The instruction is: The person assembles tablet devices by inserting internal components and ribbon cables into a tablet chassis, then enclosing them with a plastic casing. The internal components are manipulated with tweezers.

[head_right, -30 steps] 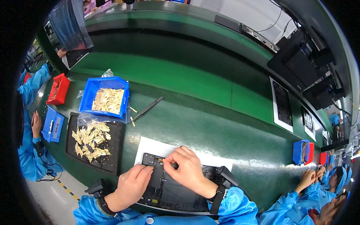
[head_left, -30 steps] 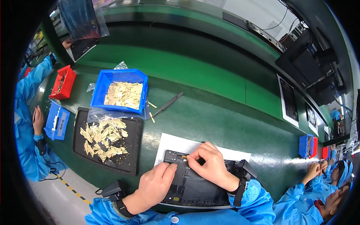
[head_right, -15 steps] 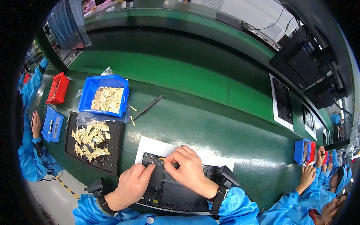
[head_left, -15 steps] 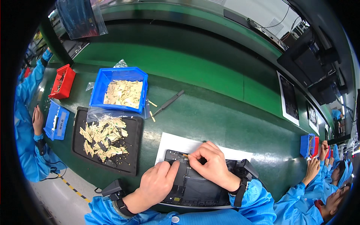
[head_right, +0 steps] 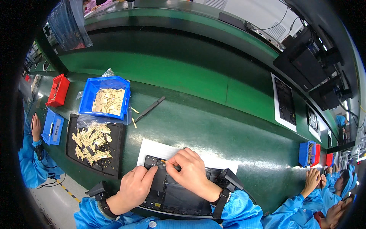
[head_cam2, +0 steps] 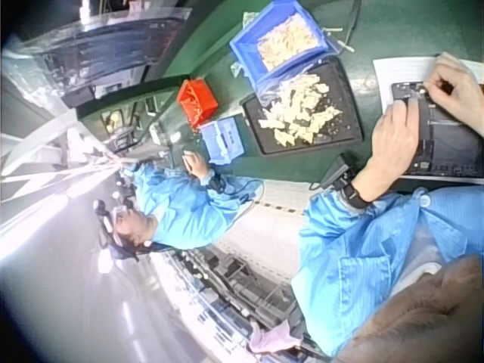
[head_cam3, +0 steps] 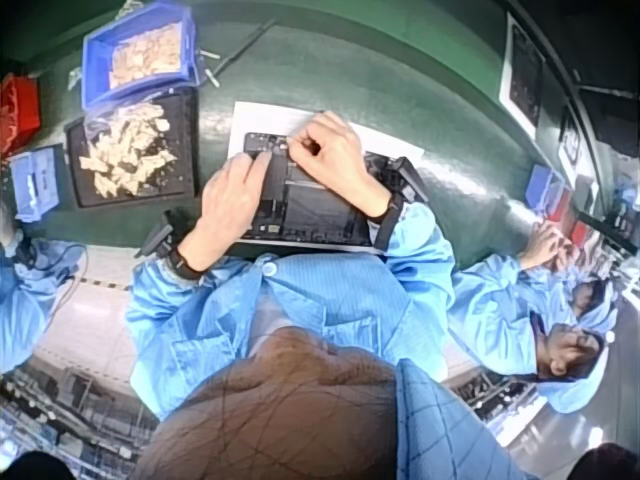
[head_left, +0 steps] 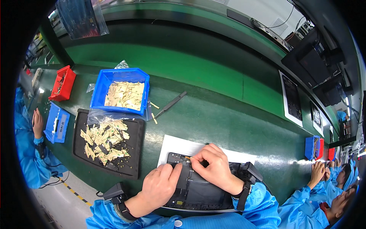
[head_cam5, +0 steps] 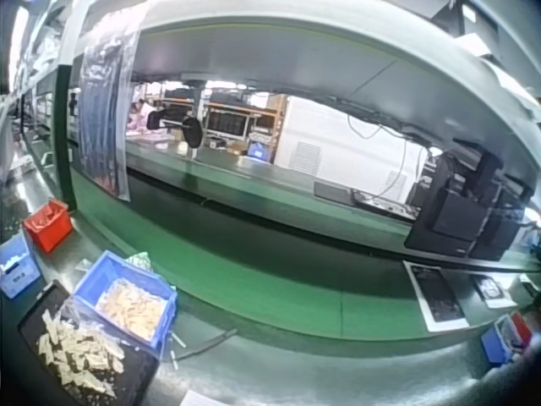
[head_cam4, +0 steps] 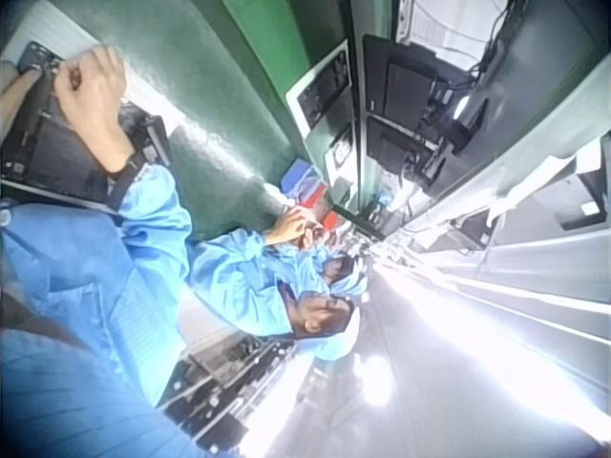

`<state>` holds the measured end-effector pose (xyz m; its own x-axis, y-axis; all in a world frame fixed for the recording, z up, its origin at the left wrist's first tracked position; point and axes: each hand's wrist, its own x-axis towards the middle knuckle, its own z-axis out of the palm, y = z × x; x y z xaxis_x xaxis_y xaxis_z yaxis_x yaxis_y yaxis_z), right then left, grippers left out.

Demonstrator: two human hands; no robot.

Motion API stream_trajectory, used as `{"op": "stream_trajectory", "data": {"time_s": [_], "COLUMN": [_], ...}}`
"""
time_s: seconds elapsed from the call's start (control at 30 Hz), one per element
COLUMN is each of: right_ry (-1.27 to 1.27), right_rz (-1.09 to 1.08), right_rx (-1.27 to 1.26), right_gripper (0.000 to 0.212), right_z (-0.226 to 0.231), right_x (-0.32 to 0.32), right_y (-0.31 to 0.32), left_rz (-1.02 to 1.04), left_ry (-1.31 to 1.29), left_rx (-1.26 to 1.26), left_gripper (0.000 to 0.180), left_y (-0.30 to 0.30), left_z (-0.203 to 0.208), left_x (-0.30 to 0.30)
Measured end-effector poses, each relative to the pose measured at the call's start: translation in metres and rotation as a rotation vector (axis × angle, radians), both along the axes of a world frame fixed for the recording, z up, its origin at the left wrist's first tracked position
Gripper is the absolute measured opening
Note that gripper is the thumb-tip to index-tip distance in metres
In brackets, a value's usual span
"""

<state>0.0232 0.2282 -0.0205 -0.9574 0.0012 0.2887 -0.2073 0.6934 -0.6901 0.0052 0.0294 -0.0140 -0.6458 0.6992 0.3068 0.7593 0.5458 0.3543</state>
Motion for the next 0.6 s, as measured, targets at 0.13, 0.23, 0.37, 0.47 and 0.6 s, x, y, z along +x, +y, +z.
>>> {"op": "stream_trajectory", "data": {"time_s": [0.13, 0.23, 0.37, 0.47, 0.6], "right_ry": [0.028, 0.051, 0.074, 0.086, 0.084], "right_rz": [0.005, 0.015, 0.018, 0.016, 0.019], "right_rx": [0.036, 0.065, 0.090, 0.127, 0.210], "right_gripper": [0.015, 0.015, 0.016, 0.016, 0.017], "right_z": [-0.0011, -0.0020, -0.0021, -0.0020, -0.0025], "right_x": [-0.0001, -0.0001, -0.0005, 0.0001, 0.0011], "right_y": [-0.0001, -0.0001, -0.0008, -0.0007, -0.0013], "left_rz": [0.002, 0.023, 0.041, 0.046, 0.039], "left_ry": [-0.004, -0.050, -0.048, -0.040, -0.050], "left_rx": [0.017, 0.031, 0.038, 0.042, 0.030], "left_gripper": [0.032, 0.030, 0.028, 0.028, 0.029], "left_y": [0.0006, 0.0024, 0.0036, 0.0048, 0.0046], "left_z": [-0.0020, -0.0008, -0.0017, -0.0027, -0.0033], "left_x": [-0.0007, -0.0012, -0.0016, -0.0021, -0.0024]}}
